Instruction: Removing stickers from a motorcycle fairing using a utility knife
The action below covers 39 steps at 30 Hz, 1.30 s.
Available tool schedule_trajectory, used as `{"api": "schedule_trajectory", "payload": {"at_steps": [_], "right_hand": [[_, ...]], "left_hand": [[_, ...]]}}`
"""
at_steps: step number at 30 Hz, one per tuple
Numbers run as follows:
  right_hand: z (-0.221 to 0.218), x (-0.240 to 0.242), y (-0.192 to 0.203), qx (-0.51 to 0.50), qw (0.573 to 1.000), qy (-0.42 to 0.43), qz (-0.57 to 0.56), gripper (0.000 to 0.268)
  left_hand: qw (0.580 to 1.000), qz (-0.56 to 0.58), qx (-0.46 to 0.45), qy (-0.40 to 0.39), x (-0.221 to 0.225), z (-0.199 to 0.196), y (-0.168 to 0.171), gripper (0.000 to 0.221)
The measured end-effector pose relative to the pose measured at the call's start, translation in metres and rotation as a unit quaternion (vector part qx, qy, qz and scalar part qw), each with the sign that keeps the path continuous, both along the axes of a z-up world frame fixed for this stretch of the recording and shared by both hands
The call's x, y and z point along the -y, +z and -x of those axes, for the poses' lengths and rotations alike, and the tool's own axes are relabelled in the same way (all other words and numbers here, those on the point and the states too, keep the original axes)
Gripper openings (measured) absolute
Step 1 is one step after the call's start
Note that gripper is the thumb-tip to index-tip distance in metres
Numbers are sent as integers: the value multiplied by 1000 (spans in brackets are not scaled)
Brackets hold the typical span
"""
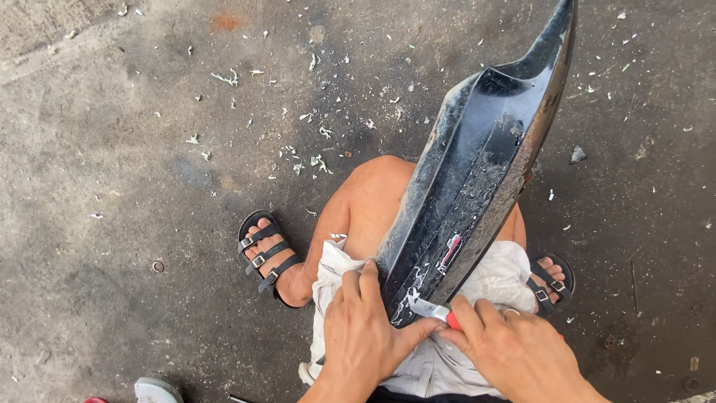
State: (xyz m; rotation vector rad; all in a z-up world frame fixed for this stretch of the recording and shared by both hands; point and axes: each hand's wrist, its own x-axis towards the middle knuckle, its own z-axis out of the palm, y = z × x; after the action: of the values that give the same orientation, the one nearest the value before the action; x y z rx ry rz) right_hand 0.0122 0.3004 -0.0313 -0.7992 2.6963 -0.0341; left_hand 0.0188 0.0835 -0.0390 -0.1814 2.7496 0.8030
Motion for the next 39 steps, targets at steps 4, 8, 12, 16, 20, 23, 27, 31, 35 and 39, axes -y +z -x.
{"api": "schedule_trajectory", "payload": {"at_steps": [4, 8, 12, 16, 20, 23, 27, 31, 35, 39], "right_hand": [[-17, -3, -6, 33, 999, 8, 6, 48], [-21, -3, -6, 78, 996, -3, 47, 46], [-15, -6, -6, 50, 999, -16, -1, 48], [-14, -5, -2, 50, 998, -22, 1, 45], [-29, -4, -9, 64, 997, 6, 37, 46], [-19, -3, -5, 29, 999, 20, 37, 46], [4, 4, 3, -6, 1000, -15, -10, 45], [-2, 1, 2, -8, 1000, -2, 18, 46], [-3, -4, 1, 54, 996, 55, 49, 47], [5, 0, 2, 65, 991, 104, 50, 46]], "left_hand": [[998, -38, -7, -56, 12, -10, -5, 124], [996, -70, 9, -57, 14, -5, 4, 126], [999, 13, -1, -48, 3, -6, -3, 128], [999, 16, -21, -26, 3, -5, -3, 122], [996, -34, 23, -80, 15, -9, 1, 130], [997, -17, 9, -73, 11, -7, -1, 124], [998, 46, 8, -39, 3, 5, -3, 106], [997, 55, -20, -60, 8, 5, 8, 117], [992, -24, -10, -127, 16, 21, 19, 133], [986, -107, 36, -126, 21, 25, 18, 135]]}}
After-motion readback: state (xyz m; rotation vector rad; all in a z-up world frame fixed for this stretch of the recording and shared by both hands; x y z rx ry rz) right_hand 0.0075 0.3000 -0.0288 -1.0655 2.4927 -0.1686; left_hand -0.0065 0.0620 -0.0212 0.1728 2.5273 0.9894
